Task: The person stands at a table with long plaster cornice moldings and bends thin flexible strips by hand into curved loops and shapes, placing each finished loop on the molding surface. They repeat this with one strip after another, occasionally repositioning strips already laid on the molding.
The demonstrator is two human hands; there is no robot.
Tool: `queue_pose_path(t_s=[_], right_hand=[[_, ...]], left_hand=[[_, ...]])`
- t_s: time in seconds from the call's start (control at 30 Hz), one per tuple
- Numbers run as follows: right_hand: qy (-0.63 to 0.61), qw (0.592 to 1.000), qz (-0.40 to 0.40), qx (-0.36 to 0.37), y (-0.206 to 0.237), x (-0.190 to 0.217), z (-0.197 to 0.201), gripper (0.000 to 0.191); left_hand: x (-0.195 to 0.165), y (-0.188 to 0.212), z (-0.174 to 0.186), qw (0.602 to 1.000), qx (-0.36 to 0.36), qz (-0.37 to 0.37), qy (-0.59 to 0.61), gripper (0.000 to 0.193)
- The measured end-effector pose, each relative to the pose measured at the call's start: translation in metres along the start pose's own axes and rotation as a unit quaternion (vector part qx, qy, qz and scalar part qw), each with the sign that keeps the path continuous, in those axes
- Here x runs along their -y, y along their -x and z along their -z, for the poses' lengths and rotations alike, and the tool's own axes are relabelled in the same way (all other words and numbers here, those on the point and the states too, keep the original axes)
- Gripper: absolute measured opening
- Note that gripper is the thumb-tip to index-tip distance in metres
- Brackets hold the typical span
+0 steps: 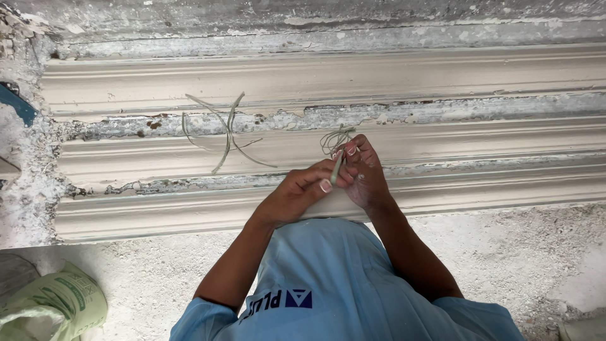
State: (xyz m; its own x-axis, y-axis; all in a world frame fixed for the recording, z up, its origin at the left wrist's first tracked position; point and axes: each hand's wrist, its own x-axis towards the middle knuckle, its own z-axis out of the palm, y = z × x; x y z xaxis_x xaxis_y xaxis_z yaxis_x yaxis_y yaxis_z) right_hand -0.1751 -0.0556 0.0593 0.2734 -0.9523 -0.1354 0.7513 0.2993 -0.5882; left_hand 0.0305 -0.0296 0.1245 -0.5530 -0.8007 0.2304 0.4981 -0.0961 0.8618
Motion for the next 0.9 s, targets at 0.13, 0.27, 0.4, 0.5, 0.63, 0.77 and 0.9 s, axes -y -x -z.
queue_pose_path(t_s=[0.13,0.27,0.4,0.5,0.63,0.77,0.9], right_hand=[[0.021,0.998,0.039,0.035,0.005,0.002,-0.003,0.016],[0.403,0.878,0.174,0.192,0.022,0.000,-0.016,0.010],[0.306,0.939,0.078,0.135,0.026,0.000,-0.019,0.012],[0.253,0.956,0.140,0.047,0.011,0.008,-0.006,0.014],[0.108,0.988,0.115,0.005,-0.002,0.012,0.006,0.018],[0.088,0.994,0.069,-0.011,0.001,0.006,0.004,0.021],[0.084,0.993,0.079,-0.001,0.003,0.009,0.000,0.020]], left_hand=[[0.010,-0.004,0.002,0.992,-0.094,0.025,-0.085,0.014],[0.028,-0.017,0.014,0.942,-0.332,0.020,0.041,0.018],[0.029,-0.019,0.014,0.943,-0.327,0.047,-0.031,0.015],[0.010,-0.015,0.013,0.971,-0.230,0.044,-0.058,0.021],[-0.022,-0.006,0.006,0.992,-0.015,0.053,-0.115,0.019],[-0.029,-0.005,-0.002,0.983,0.010,0.113,-0.147,0.013],[-0.010,-0.005,-0.006,0.994,-0.050,0.050,-0.077,0.006]])
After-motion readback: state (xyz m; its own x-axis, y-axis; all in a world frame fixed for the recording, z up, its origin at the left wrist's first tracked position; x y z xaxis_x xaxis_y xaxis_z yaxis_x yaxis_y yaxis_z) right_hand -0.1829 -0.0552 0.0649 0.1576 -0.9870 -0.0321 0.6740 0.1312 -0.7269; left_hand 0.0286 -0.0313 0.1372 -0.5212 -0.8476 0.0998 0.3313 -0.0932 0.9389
